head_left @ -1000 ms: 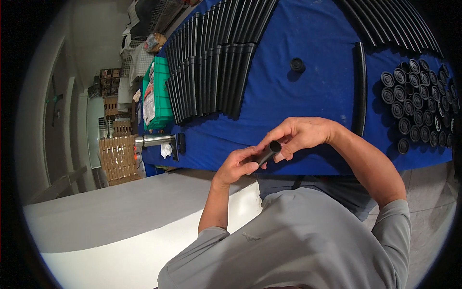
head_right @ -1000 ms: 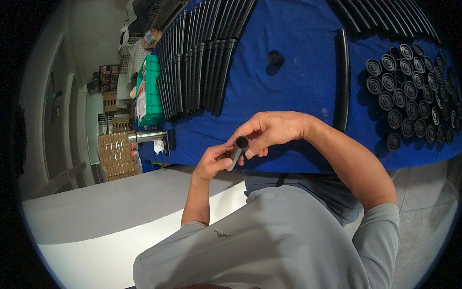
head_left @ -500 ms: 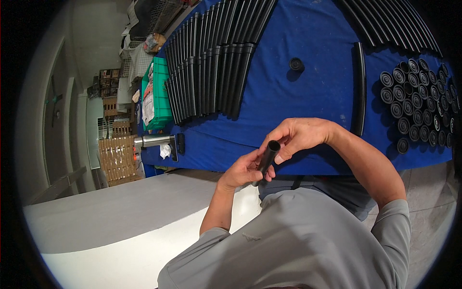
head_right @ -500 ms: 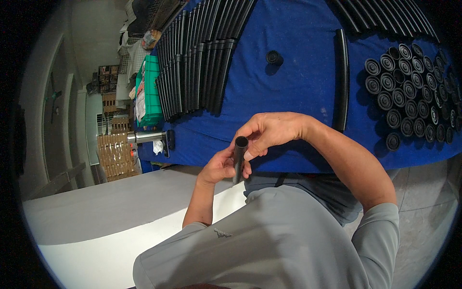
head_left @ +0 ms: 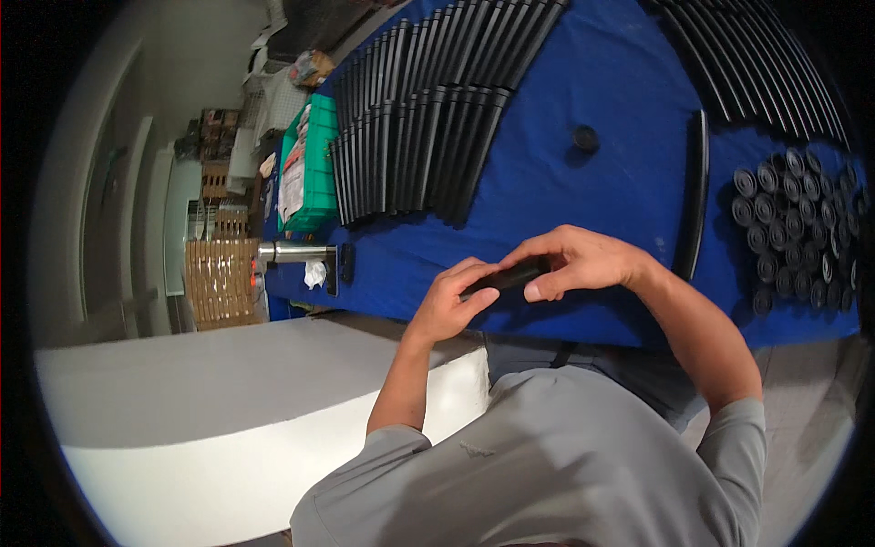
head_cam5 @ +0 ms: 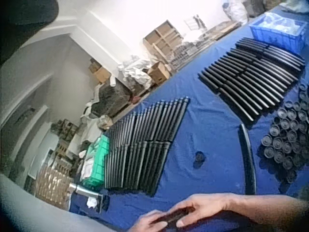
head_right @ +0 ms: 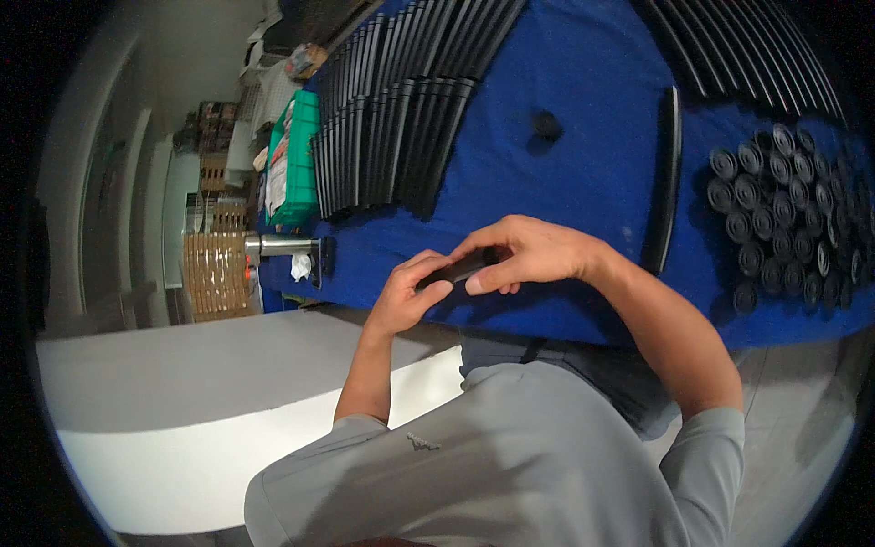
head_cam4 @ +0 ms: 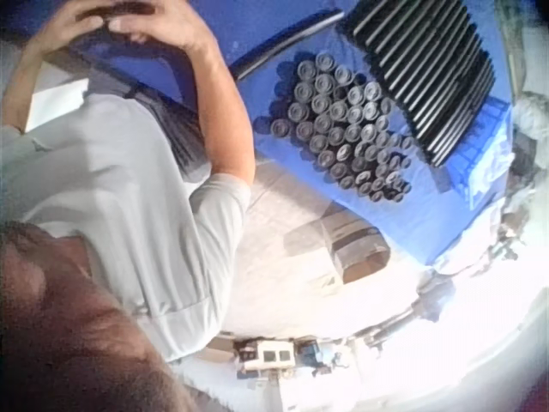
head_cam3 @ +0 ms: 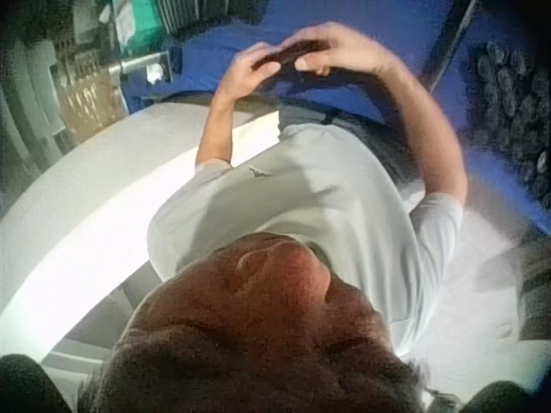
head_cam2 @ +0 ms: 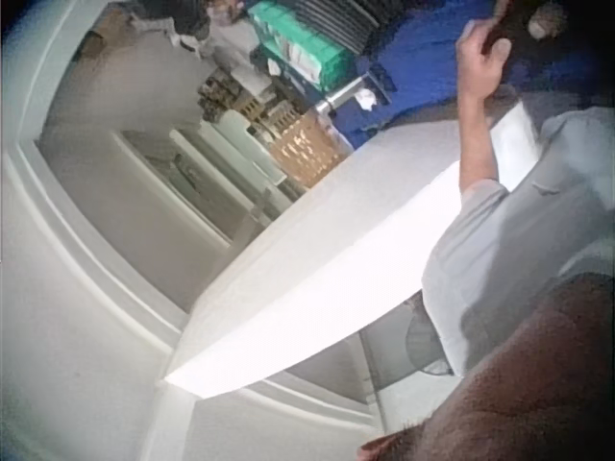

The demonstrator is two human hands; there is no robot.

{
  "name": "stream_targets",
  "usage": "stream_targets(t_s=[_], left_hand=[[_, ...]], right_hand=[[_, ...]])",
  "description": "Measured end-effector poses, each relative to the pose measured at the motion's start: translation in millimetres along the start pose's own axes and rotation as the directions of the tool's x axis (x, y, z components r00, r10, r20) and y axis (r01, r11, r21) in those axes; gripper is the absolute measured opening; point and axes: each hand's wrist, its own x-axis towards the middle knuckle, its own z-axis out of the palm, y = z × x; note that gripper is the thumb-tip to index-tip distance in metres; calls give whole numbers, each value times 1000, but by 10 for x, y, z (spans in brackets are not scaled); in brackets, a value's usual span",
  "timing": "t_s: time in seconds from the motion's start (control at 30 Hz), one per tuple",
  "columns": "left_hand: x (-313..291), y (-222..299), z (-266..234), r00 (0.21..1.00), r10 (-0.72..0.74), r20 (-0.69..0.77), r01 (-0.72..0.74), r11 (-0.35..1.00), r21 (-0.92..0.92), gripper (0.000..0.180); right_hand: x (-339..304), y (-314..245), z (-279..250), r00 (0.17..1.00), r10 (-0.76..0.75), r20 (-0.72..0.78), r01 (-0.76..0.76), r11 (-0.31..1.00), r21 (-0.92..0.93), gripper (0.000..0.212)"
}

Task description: Wiping plastic tubes and inserting plastic end caps.

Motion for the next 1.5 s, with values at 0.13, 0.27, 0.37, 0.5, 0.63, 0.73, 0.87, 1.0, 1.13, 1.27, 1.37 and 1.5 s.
stream_targets(t_s=[0.13, 0.27, 0.37, 0.5, 0.63, 0.73, 0.87, 1.0, 1.13, 1.27, 1.37, 1.5], left_hand=[[59, 58, 201, 931, 192, -311, -65, 924, 377, 29], [-54, 90, 299, 664, 510, -546, -229, 835, 501, 22], [126, -32, 436, 952, -239, -189, 3, 627, -779, 47], [510, -266, 545, 970, 12, -245, -244, 157, -957, 66], [502, -595, 612, 966, 57, -253, -254, 25, -967, 35], [336, -835, 621, 967, 23, -252, -253, 36, -967, 30], [393, -811, 638, 965, -1, -263, -263, -41, -964, 27], [383, -903, 688, 958, 16, -288, -288, -14, -958, 25], [318, -896, 713, 953, -27, -303, -304, -77, -949, 25], [379, -889, 695, 945, -36, -326, -327, -148, -933, 27], [395, -900, 683, 939, -51, -340, -344, -143, -928, 29], [459, -872, 737, 933, -62, -354, -360, -137, -923, 29]], right_hand=[[-10, 91, -2, 945, 112, -308, -143, 987, -78, 40], [20, 64, -55, 894, 63, -443, 1, 990, 141, 36], [46, 60, -61, 919, 14, -395, 102, 958, 269, 37], [26, 99, -49, 938, 15, -345, 54, 980, 191, 38], [2, -8, 1, 826, -129, -549, -187, 855, -483, 43], [98, 4, -77, 693, -583, -424, -401, 176, -899, 46], [169, -72, -221, 648, -596, -474, -670, -150, -727, 51], [229, -23, -461, 675, -386, -629, -729, -222, -647, 54], [223, -11, -503, 687, -355, -634, -725, -282, -628, 41], [181, -113, -488, 648, -390, -654, -722, -40, -691, 25], [148, -134, -345, 696, -191, -692, -402, 695, -596, 36], [60, 47, -195, 828, 77, -556, -134, 989, -61, 28]])
